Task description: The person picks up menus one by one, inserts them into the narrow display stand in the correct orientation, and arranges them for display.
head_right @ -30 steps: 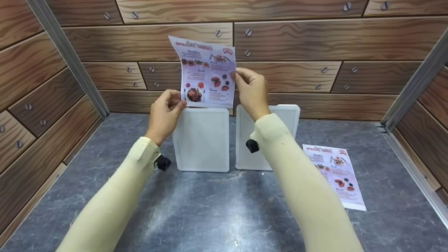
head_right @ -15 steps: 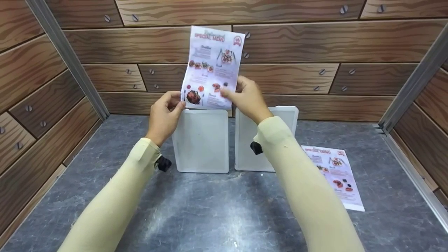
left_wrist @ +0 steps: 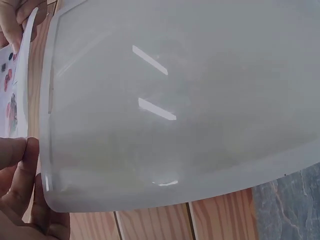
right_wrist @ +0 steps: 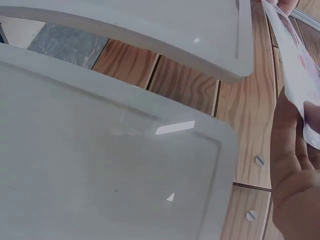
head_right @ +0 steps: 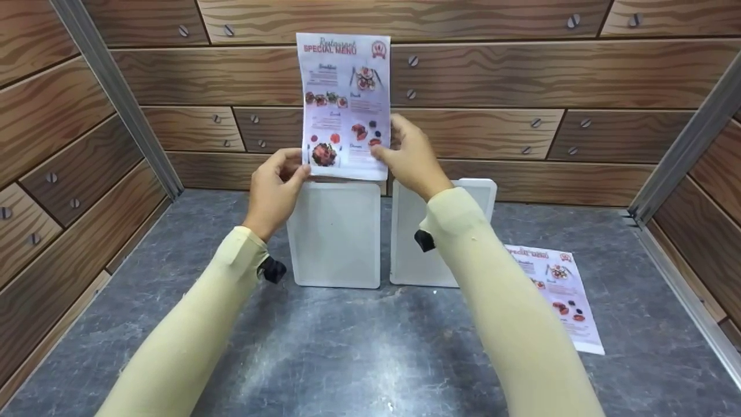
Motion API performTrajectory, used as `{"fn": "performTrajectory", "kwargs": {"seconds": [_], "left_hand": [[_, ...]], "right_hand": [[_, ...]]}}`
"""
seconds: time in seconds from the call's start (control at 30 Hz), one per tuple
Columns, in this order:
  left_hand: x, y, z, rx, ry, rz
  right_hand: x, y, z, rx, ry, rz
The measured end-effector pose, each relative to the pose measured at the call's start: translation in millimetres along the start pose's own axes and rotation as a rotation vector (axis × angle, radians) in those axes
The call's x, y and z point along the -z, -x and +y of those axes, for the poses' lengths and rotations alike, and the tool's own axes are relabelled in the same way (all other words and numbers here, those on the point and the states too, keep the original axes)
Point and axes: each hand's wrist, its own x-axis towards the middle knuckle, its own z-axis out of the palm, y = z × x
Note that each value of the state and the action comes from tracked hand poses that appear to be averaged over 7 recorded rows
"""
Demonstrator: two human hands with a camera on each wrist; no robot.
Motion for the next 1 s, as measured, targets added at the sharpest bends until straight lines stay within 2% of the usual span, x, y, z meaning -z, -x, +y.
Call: {"fn": "performTrajectory", "kwargs": {"seconds": [0.2,0.37,0.57,0.7,0.83,0.93,1.0], "left_hand": [[-1.2,-0.2,-3.6,0.009,-0.014,-0.016],[-1.4,1.4,-7.8,0.026,-0.012,-0.013],[-2.6,3.5,-12.1,0.037,-0.021,-0.018],[-2.6,4.2,-11.7,0.018,-0.034,-0.01],[-3.4,3.3,-10.1,-0.009,-0.059,0.0],[-4.0,2.5,-8.9,-0.009,-0.075,-0.002],[-3.8,2.0,-8.1,-0.003,-0.079,-0.004]], "right_hand": [[-5.4,-0.2,6.8,0.03,0.073,0.029],[-9.9,-0.8,13.0,0.05,0.08,0.04],[-12.4,-1.6,18.3,0.145,0.097,0.053],[-12.1,-0.5,20.1,0.182,0.151,0.081],[-10.5,0.8,20.6,0.144,0.1,0.077],[-7.5,2.8,17.6,0.104,-0.005,0.018],[-4.9,4.5,12.9,0.11,-0.056,0.002]]}}
